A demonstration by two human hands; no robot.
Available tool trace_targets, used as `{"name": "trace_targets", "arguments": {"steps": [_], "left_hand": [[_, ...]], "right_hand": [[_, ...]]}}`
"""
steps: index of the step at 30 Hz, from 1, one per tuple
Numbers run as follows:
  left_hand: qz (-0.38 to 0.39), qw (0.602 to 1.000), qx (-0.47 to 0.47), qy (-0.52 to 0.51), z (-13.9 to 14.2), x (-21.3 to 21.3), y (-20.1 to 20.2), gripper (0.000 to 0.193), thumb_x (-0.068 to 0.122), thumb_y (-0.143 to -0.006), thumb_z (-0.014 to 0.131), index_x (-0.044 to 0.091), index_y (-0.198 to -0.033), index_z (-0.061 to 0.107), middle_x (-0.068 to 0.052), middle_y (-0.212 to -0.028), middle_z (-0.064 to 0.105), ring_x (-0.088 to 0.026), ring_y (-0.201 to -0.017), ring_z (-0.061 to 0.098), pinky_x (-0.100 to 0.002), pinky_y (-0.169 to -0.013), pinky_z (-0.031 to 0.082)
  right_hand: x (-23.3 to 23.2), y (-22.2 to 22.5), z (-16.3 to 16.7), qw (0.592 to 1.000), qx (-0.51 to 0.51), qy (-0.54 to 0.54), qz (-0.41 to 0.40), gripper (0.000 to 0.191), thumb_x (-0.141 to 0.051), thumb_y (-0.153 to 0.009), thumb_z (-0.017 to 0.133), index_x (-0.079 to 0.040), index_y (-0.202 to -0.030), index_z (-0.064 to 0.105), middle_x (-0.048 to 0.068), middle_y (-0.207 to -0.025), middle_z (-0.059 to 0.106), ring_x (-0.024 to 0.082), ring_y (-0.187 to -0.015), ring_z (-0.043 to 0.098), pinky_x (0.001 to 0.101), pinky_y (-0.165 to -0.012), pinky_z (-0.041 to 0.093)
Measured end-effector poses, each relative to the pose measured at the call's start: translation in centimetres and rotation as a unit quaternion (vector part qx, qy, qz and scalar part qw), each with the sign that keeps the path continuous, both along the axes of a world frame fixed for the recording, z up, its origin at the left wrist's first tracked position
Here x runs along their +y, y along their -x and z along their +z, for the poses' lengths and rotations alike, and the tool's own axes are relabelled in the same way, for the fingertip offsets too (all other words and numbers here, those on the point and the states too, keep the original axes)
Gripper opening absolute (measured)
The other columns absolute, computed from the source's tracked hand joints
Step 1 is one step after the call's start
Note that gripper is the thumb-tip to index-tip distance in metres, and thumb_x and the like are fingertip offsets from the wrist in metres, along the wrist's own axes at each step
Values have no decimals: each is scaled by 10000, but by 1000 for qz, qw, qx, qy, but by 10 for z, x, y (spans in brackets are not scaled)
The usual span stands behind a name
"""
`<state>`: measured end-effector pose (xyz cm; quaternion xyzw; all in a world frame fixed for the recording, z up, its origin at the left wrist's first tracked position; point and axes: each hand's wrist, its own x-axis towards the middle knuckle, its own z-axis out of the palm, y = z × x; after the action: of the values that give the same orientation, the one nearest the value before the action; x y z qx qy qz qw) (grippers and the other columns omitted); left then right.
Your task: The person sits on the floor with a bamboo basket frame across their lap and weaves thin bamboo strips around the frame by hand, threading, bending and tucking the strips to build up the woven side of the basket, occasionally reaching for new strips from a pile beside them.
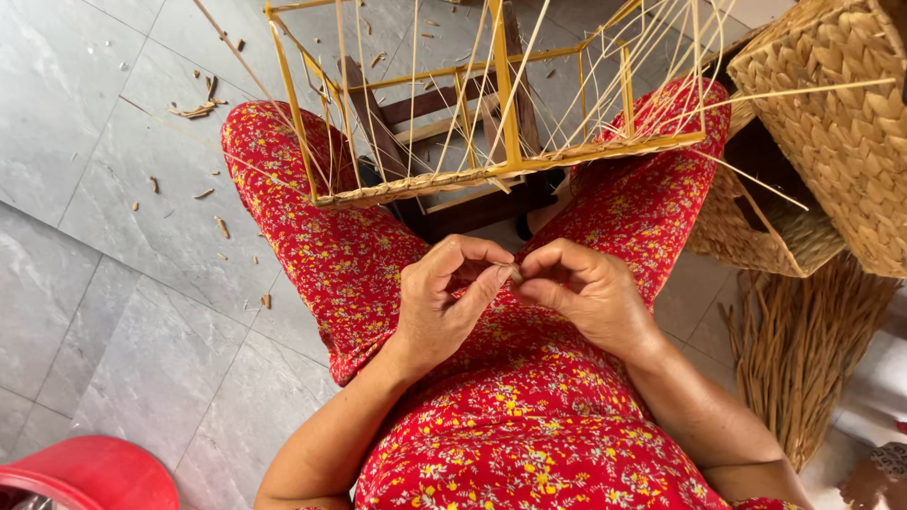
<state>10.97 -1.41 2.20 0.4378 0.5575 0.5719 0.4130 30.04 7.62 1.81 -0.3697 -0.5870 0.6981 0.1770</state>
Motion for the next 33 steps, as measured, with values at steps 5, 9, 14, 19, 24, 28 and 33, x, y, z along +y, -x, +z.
{"name": "trace_targets", "arguments": {"steps": [5,9,14,19,24,28,33], "left_hand": [[59,928,342,-132,-6,24,34,290,89,-918,827,106,-1179,700,-46,-1100,746,-228,-1167,642,-386,-985,468],[58,869,475,-122,-12,47,45,489,80,-970,769,105,-1423,588,-51,-1202,724,-277,-1295,617,-479,-1152,373],[-4,888,449,-94,-21,70,51,464,87,-918,754,121,-1349,585,41,-1113,741,-237,-1212,644,-545,-1147,345],[-56,909,407,-67,-23,73,61,403,81,-927,750,127,-1303,611,40,-1052,743,-217,-1128,661,-514,-1122,395],[-82,932,350,-52,-17,73,65,480,24,-881,717,109,-1338,598,8,-1060,756,-273,-1078,656,-441,-1032,453],[-84,931,351,-57,-14,74,65,496,12,-853,703,103,-1328,592,5,-1048,763,-273,-1048,661,-443,-1031,460],[-59,930,362,-35,-18,76,60,332,81,-921,749,117,-1234,648,-13,-967,746,-240,-931,669,-433,-976,487]], "right_hand": [[44,-23,55,932,-129,-338,30,120,-81,-963,754,-70,-1080,730,18,-1001,725,100,-890,690,254,-758,552],[69,-10,58,865,-249,-434,44,99,-145,-979,768,-93,-1062,752,24,-952,698,146,-769,658,287,-666,499],[85,18,27,841,-214,-491,78,113,-204,-991,772,-110,-1049,750,22,-976,666,191,-870,665,349,-741,527],[87,27,17,827,-211,-516,77,119,-211,-973,790,-120,-1044,766,20,-938,634,213,-907,636,375,-757,513],[87,32,14,825,-215,-518,77,102,-199,-963,795,-126,-1031,771,26,-925,617,223,-912,628,386,-760,508],[85,34,12,818,-218,-528,70,106,-202,-963,797,-131,-1037,771,28,-935,613,225,-916,625,388,-759,508],[85,34,13,810,-225,-536,75,104,-207,-966,797,-130,-1026,762,26,-930,600,219,-920,625,386,-757,506]]}}
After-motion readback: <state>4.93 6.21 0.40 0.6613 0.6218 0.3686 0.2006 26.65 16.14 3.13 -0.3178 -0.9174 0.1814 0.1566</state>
